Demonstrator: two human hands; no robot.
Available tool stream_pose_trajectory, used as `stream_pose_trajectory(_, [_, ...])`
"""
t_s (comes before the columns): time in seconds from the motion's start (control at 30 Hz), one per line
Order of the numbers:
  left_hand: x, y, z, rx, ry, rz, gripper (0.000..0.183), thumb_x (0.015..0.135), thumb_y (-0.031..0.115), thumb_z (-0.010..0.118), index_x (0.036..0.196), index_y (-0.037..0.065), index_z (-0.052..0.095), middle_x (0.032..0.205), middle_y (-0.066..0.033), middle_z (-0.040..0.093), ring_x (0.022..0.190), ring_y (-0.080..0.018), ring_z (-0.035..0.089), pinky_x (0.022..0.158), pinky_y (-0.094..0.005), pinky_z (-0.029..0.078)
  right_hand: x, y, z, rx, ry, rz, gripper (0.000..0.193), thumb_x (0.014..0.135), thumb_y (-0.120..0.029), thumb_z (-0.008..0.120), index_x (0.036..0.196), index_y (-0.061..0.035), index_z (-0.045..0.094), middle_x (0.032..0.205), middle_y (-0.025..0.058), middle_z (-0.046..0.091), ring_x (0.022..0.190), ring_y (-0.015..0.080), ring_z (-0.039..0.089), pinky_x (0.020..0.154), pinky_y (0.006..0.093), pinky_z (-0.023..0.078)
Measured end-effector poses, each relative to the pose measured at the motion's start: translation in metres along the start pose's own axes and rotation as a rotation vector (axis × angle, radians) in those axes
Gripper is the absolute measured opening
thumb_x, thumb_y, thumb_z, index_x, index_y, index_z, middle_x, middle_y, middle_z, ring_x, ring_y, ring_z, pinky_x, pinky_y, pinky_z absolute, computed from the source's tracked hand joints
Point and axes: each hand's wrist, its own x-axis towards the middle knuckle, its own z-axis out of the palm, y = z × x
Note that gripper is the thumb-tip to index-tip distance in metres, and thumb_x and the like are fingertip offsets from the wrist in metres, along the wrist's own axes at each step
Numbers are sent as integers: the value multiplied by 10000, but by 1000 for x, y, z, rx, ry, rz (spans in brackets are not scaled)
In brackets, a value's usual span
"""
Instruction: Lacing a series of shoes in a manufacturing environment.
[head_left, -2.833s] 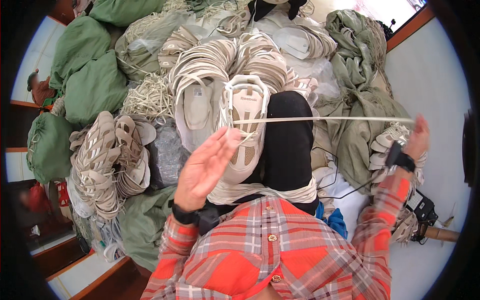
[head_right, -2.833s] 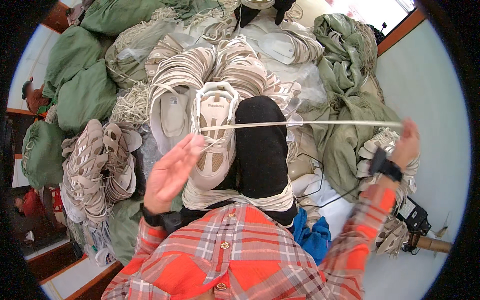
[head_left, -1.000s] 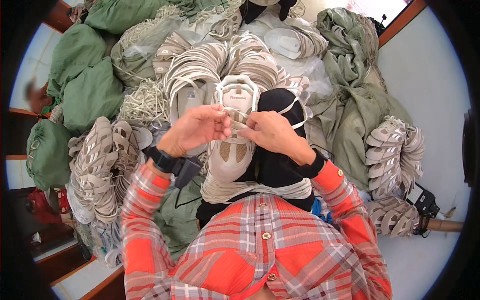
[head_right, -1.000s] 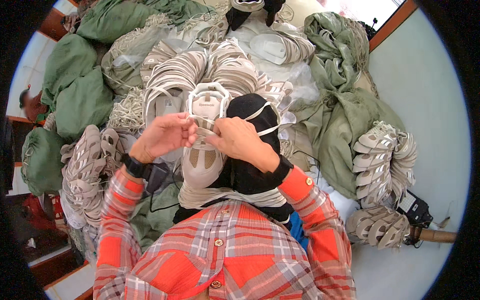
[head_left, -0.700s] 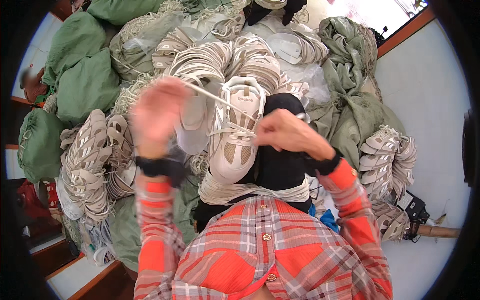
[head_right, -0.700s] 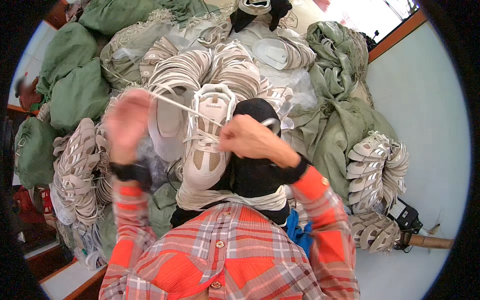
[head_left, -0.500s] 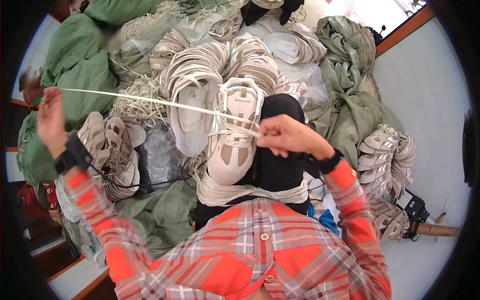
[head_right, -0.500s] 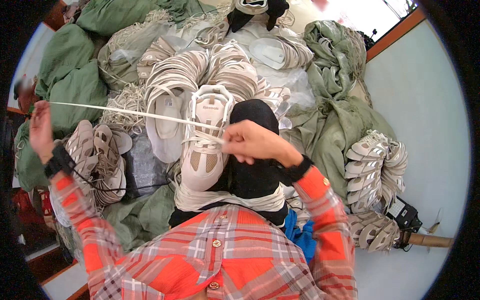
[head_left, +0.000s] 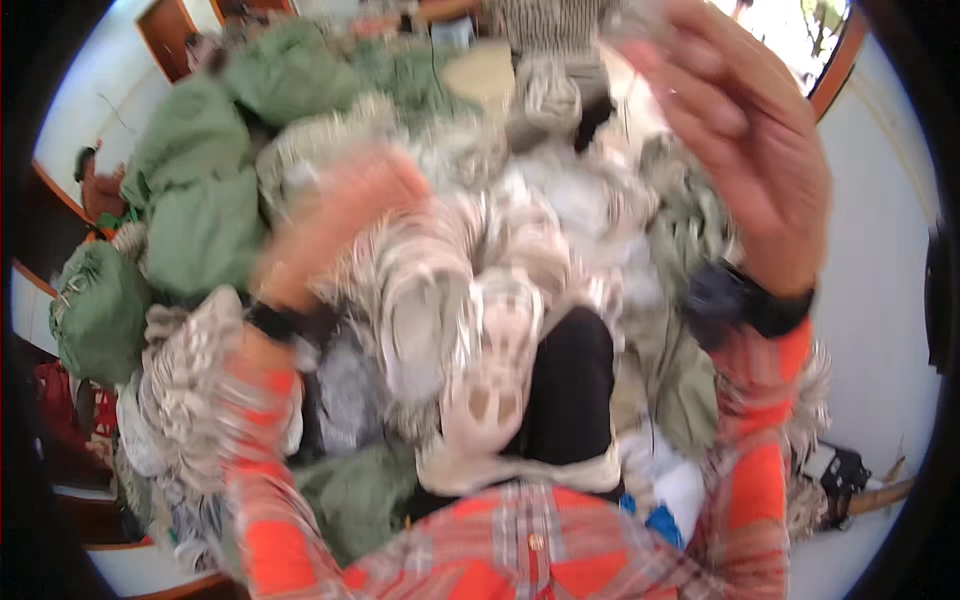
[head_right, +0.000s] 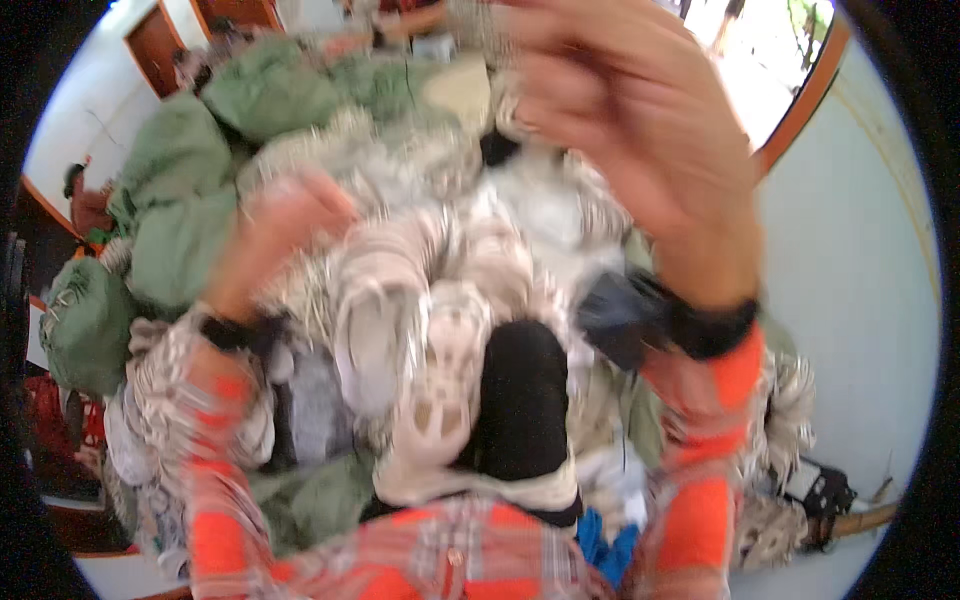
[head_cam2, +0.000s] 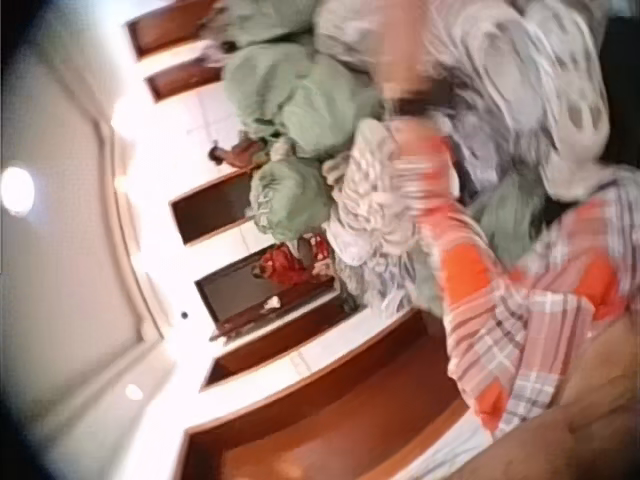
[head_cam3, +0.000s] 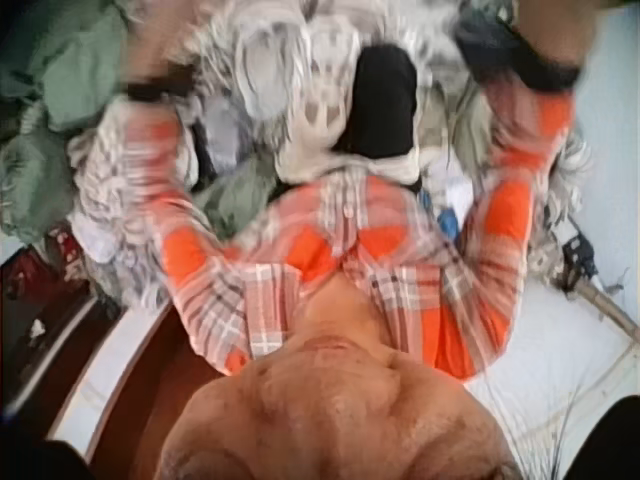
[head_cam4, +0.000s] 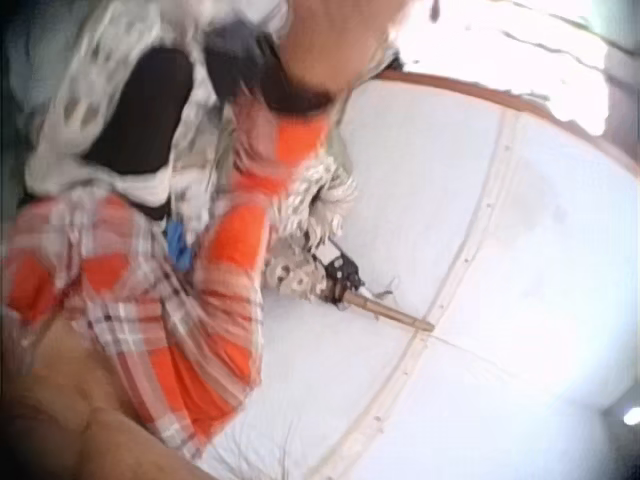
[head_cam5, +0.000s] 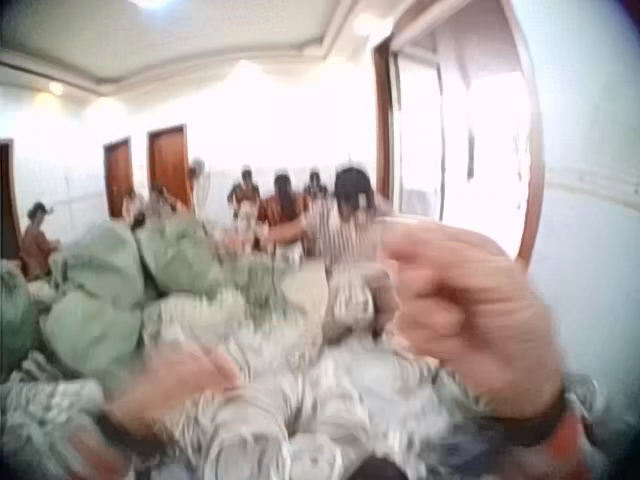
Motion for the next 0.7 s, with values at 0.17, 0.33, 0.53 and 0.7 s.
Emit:
stream_pose_trajectory(0.17, [-26, 0, 191, 226, -279, -113, 318, 885, 356, 526, 852, 46, 592, 824, -148, 586, 824, -350, 559, 738, -414, 443, -50, -122, -101, -365, 525, -262, 380, 921, -78, 520, 1261, 70, 440, 679, -63, 303, 537, 7, 264, 430, 158, 221])
stream_pose_trajectory(0.33, [-20, 19, 209, 38, -90, 30, 331, 883, 353, 530, 831, 29, 573, 803, -164, 569, 799, -352, 556, 684, -425, 436, -209, -199, -188, -563, 1001, -511, 380, 935, -167, 535, 1242, 53, 491, 760, -57, 342, 528, 4, 247, 425, 161, 190])
stream_pose_trajectory(0.53, [-18, -11, 214, -507, -53, -212, 329, 922, 243, 531, 1172, 33, 567, 1050, -87, 616, 969, -197, 568, 876, -306, 438, -199, -4, -168, -1400, 535, 31, 286, 876, -135, 547, 1147, -66, 607, 920, 5, 623, 700, 61, 506, 627, 203, 435])
stream_pose_trajectory(0.7, [13, -13, 173, -885, -415, -428, 298, 926, 146, 506, 1200, 35, 550, 1067, 13, 575, 955, -61, 520, 839, -215, 431, -147, 193, -33, -1059, 156, 267, 55, 802, -39, 572, 848, -18, 593, 707, 102, 598, 644, 184, 592, 601, 311, 474])
